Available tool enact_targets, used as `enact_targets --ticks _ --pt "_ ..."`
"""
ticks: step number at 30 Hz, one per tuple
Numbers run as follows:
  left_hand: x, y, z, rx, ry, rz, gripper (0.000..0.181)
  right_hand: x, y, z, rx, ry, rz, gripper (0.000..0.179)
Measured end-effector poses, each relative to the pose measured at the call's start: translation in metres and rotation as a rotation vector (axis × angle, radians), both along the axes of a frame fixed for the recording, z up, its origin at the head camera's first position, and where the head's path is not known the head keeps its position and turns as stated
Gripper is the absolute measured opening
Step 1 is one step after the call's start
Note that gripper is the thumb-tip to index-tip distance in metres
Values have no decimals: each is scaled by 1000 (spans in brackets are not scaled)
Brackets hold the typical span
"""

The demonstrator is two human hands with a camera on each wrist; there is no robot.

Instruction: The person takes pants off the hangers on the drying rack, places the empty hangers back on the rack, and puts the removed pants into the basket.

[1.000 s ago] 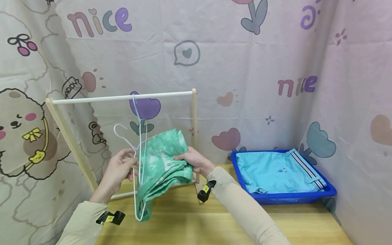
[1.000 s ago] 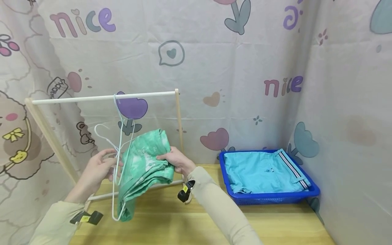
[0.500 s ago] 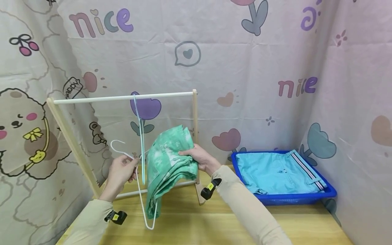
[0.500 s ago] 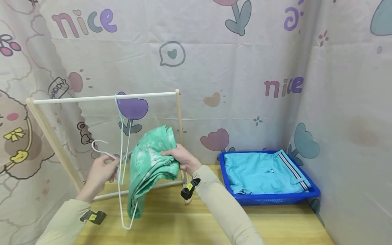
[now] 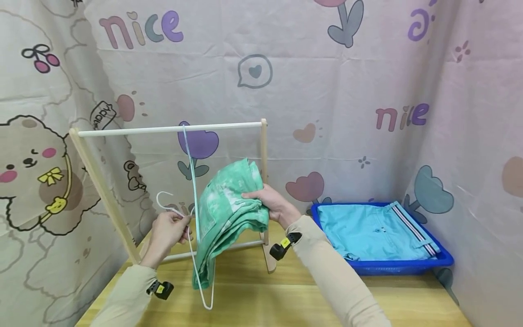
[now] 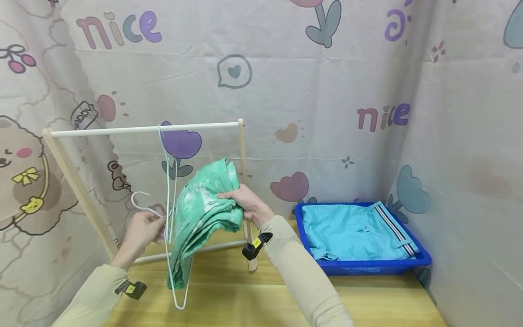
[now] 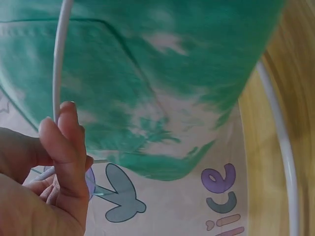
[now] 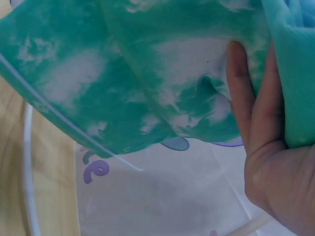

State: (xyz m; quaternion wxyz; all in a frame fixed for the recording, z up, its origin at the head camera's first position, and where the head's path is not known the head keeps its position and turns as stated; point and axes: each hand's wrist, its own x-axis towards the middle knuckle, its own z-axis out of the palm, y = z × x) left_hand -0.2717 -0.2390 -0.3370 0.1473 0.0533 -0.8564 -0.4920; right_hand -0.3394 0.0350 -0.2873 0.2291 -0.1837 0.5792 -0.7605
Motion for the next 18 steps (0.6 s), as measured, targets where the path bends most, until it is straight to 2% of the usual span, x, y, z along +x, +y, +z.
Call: enact_targets --ticks 7,10,15,18 --pt "-3 1 -10 -29 11 -24 25 -1 6 6 1 2 26 32" --pt "-6 3 -16 -78 12 -34 24 1 8 7 -5 4 25 31" --pt "-8 -1 -27 -159 15 -14 24 4 14 13 -6 24 34 35" --pt "-8 -6 -30 -143 19 -25 24 5 19 19 17 55 21 38"
